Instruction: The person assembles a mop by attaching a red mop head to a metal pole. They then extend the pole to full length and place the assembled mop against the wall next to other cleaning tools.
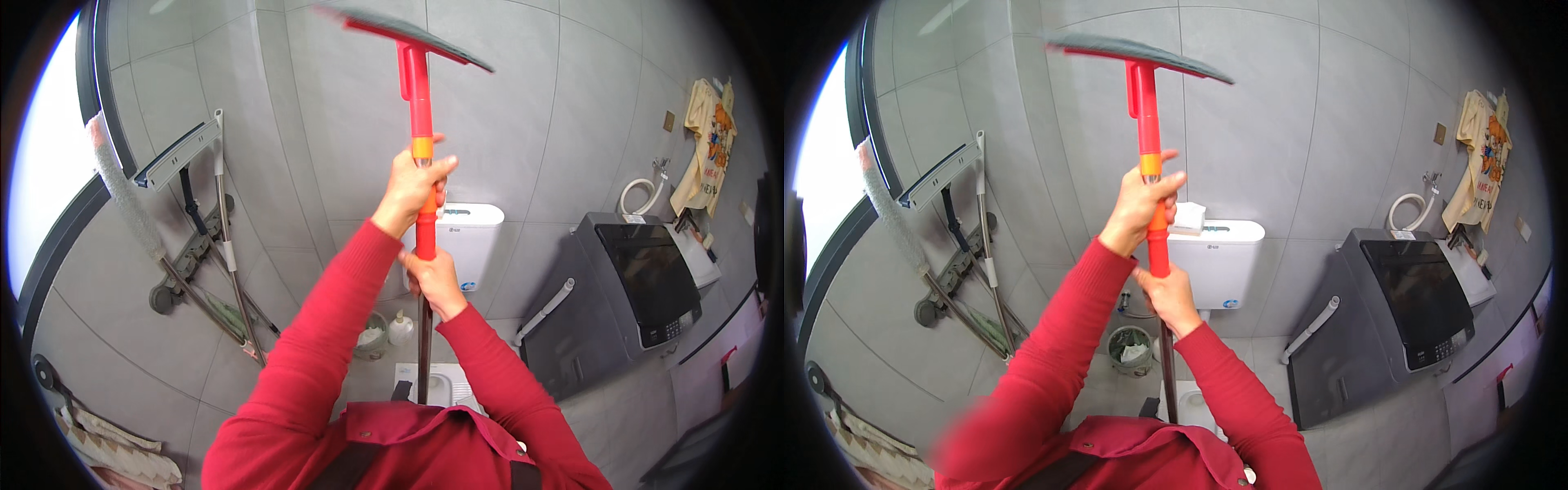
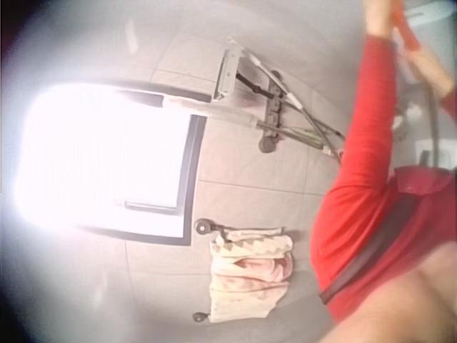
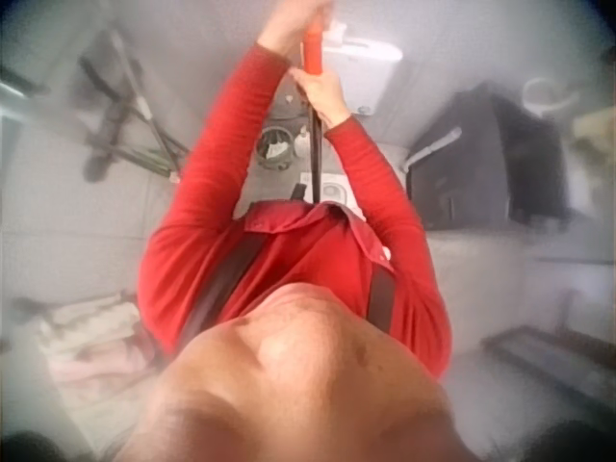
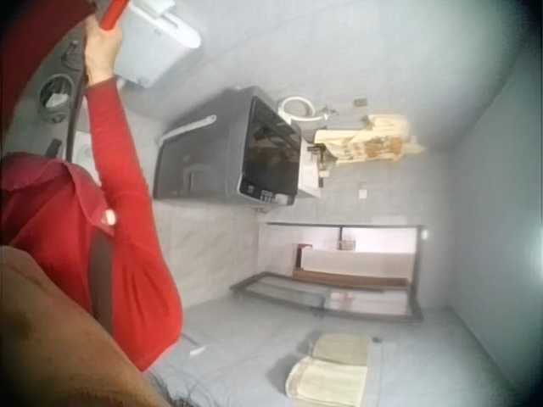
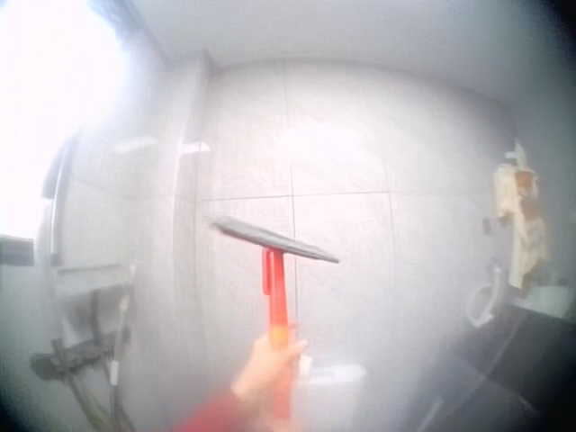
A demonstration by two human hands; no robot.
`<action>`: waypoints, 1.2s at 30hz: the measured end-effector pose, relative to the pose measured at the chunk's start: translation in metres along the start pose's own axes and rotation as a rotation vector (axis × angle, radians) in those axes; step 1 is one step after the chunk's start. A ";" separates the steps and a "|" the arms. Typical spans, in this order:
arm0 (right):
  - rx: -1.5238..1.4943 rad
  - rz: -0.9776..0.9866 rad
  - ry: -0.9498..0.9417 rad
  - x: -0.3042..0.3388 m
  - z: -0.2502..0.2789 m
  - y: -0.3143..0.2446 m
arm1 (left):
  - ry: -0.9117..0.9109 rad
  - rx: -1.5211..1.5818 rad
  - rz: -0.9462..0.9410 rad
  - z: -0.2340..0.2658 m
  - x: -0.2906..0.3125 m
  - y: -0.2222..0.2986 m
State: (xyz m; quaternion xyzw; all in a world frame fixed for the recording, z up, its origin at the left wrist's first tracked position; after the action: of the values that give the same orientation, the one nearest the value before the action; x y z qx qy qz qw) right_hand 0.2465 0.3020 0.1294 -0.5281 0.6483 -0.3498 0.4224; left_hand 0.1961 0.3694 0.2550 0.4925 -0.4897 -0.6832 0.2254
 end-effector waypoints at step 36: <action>-0.431 -0.337 -0.633 0.008 0.000 -0.012 | -0.857 0.676 -0.179 0.010 0.014 -0.023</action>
State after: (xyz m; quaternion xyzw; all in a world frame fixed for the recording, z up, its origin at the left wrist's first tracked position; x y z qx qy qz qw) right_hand 0.2501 0.2915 0.1389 -0.7846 0.4493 -0.0908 0.4174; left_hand 0.1856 0.3725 0.2285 0.2549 -0.6858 -0.6440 -0.2238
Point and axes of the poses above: each hand's wrist, its own x-axis away from the middle knuckle, its own z-axis out of the back of the hand, y = z × x, the point moved 3 cm from there along -x, towards the middle knuckle, and after that the axes turned 10 degrees about -x, right-handed, at the moved point
